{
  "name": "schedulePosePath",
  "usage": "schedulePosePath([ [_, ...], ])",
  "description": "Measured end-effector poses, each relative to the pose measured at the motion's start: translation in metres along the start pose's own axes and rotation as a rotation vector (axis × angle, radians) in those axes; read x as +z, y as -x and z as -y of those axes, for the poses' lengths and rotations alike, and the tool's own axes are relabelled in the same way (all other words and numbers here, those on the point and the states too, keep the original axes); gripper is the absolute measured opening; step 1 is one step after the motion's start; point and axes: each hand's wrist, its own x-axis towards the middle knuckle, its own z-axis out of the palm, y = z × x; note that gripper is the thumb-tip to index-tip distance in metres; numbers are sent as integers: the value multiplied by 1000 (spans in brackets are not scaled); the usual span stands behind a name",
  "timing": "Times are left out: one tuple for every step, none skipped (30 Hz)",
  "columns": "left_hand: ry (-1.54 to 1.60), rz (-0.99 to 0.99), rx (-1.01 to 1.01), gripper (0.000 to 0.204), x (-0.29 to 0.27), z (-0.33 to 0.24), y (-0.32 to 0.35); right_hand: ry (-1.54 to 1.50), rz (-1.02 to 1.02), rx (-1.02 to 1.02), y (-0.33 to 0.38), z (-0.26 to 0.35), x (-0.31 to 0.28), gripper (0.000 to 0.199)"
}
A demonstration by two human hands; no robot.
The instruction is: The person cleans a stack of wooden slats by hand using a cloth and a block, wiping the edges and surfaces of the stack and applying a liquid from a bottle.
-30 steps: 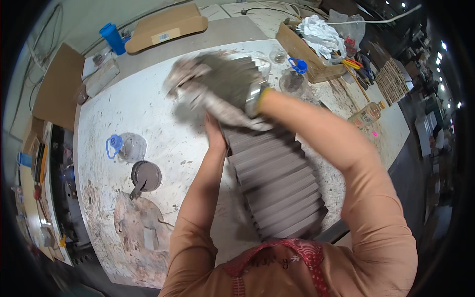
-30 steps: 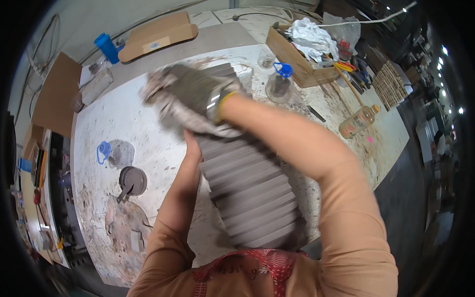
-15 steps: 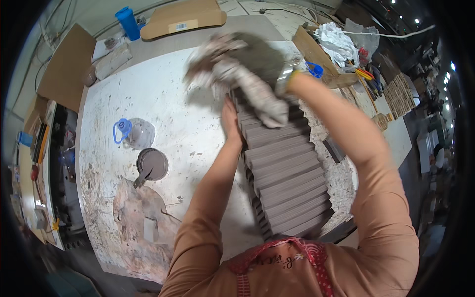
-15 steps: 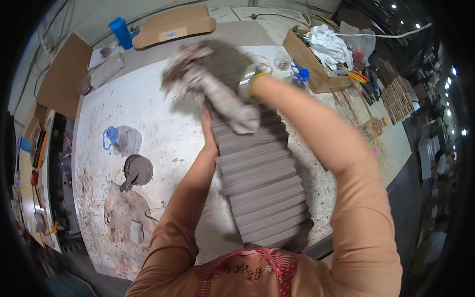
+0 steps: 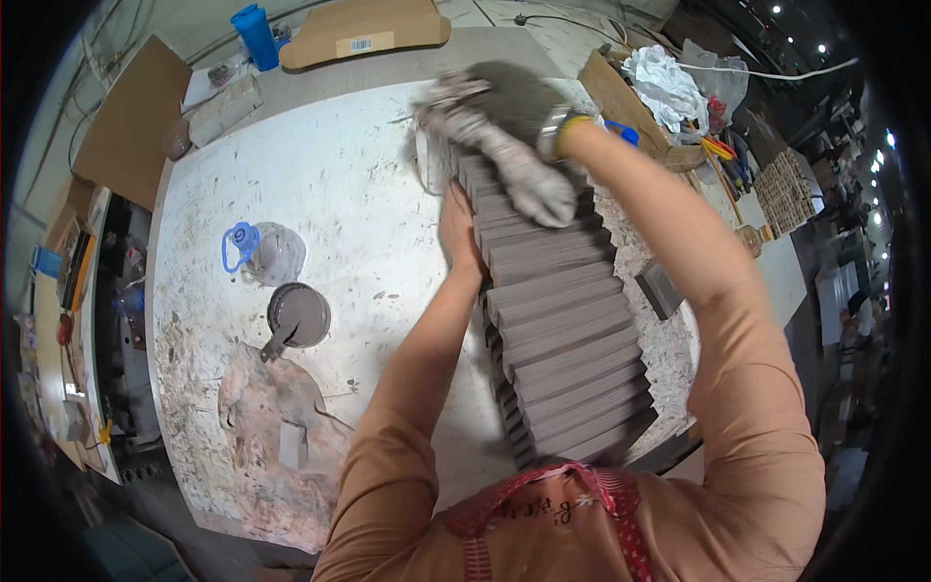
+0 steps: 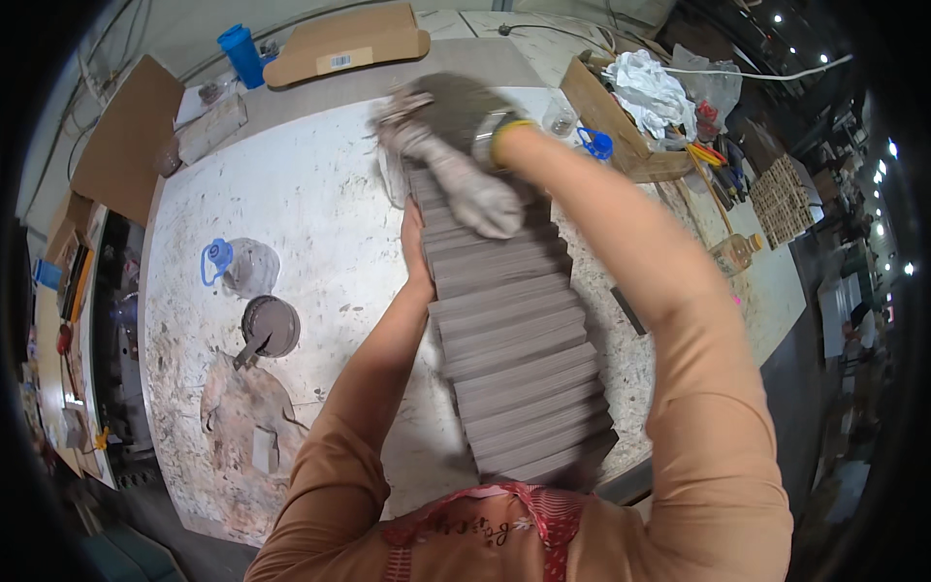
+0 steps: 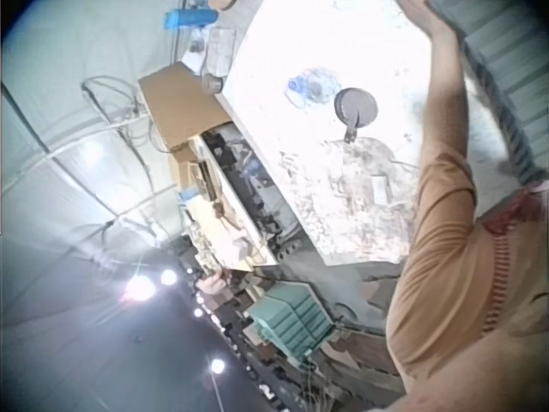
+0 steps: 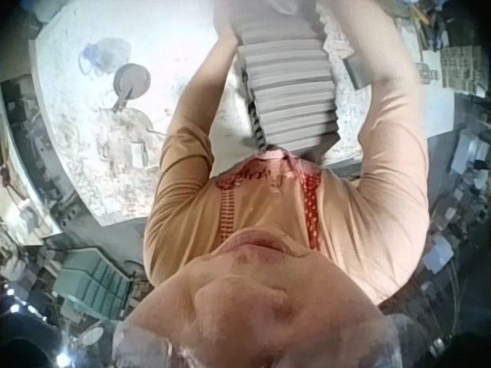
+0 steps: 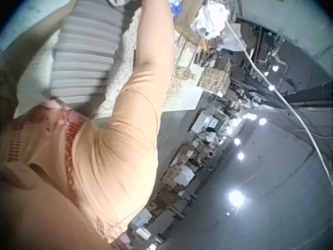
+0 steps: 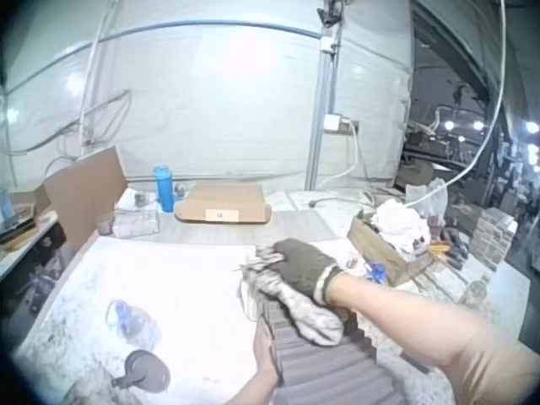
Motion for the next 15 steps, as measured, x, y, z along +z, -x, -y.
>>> schedulePosePath([
  [-81, 9, 15, 52, 10, -10, 3, 24, 218, 308, 5, -12, -22, 34],
  [-172, 6, 28, 51, 13, -17, 4, -9, 199, 288, 12, -17, -23, 32],
  [-265, 2, 40, 49, 13, -22, 7, -43, 180, 268, 16, -19, -21, 30],
  [-331, -31, 92, 47, 18, -23, 7, 88, 86, 214, 16, -16, -14, 26],
  [-322, -15, 91, 47, 24, -21, 11, 220, -8, 171, 12, -16, 4, 24],
  [-210, -13, 134, 46, 32, -20, 12, 241, -233, 31, -1, -34, 32, 27],
  [-103, -27, 175, 45, 34, -17, 11, 122, -50, 134, -14, -14, 32, 36],
  [-76, -104, 114, 42, -3, 33, -11, -43, -67, 38, -25, 30, 37, 36],
  [-73, -97, 111, 42, 1, 38, -14, -172, -87, 18, -25, 30, 38, 37],
  [-13, -60, 55, 42, 9, 35, -13, -141, -140, -1, -26, 15, 35, 37],
  [41, -33, -3, 43, 11, 30, -10, -117, -186, -25, -27, -6, 30, 37],
  [-130, -3, -1, 45, 28, 0, 5, -255, -192, -49, -18, -45, 13, 34],
  [-262, -81, 128, 47, 19, -16, 10, -149, -134, -19, -3, -29, -14, 32],
  [-239, -79, 74, 47, 14, -26, 12, -286, -96, 141, 9, -25, -35, 33],
  [-197, -49, 21, 48, 21, -33, 14, -273, -96, 148, 14, -39, -33, 33],
])
